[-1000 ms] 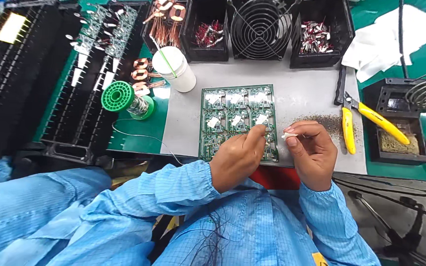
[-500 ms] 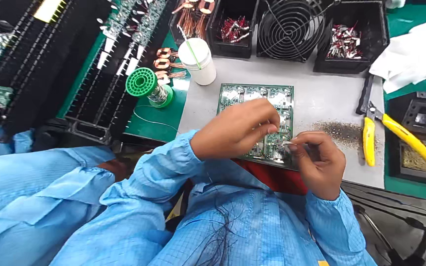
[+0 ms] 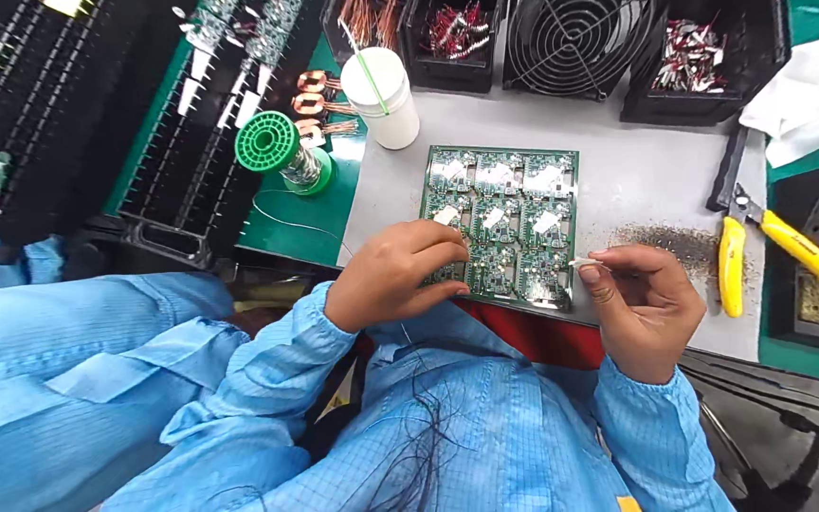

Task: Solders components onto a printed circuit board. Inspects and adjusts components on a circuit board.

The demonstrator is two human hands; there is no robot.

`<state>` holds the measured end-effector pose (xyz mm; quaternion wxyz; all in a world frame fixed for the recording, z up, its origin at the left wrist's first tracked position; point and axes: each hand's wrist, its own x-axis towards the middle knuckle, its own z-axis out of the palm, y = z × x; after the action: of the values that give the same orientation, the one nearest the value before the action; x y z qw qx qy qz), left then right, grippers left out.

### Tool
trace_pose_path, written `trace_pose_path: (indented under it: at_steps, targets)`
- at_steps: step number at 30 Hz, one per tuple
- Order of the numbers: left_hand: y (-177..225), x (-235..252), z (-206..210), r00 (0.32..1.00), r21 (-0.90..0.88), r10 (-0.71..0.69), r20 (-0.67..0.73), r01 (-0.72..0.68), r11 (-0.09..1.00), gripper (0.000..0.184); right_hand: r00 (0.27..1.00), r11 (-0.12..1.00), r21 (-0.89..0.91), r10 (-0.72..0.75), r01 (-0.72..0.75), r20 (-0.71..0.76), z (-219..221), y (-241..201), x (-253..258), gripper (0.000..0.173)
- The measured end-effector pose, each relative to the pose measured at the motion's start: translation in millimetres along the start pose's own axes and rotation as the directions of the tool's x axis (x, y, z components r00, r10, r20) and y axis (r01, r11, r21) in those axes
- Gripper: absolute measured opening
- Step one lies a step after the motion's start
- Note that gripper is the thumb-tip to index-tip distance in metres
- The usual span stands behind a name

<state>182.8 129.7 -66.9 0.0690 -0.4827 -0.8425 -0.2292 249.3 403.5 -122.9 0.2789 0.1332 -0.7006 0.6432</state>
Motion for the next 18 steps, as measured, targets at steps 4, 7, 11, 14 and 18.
trace_pose_path:
  at_steps: [4, 7, 11, 14, 18]
  targets:
    - [-3, 6, 2, 0.996, 0.11, -0.056, -0.069, 0.064, 0.992, 0.025, 0.999, 1.0, 0.005, 0.024, -0.024, -0.024, 0, 1, -1, 0.012]
    - [-8, 16, -6, 0.988, 0.239, -0.118, -0.1, 0.139, 0.961, 0.023, 0.999, 0.999, 0.028, 0.018, -0.017, -0.041, -1, 2, -1, 0.01]
    - [-19, 21, -16, 0.998, 0.294, -0.065, -0.021, 0.068, 0.954, 0.021, 1.0, 1.0, 0.023, 0.003, -0.004, 0.025, -2, 3, 0, 0.006]
    - [-24, 22, -16, 0.999, 0.286, 0.008, 0.044, -0.021, 0.958, 0.021, 0.997, 1.0, 0.005, -0.011, 0.011, 0.074, -3, 3, 0, 0.005]
    - [-24, 22, -19, 0.998, 0.309, 0.027, 0.061, -0.044, 0.95, 0.022, 0.995, 1.0, 0.004, -0.024, 0.024, 0.099, -3, 4, 0, 0.006]
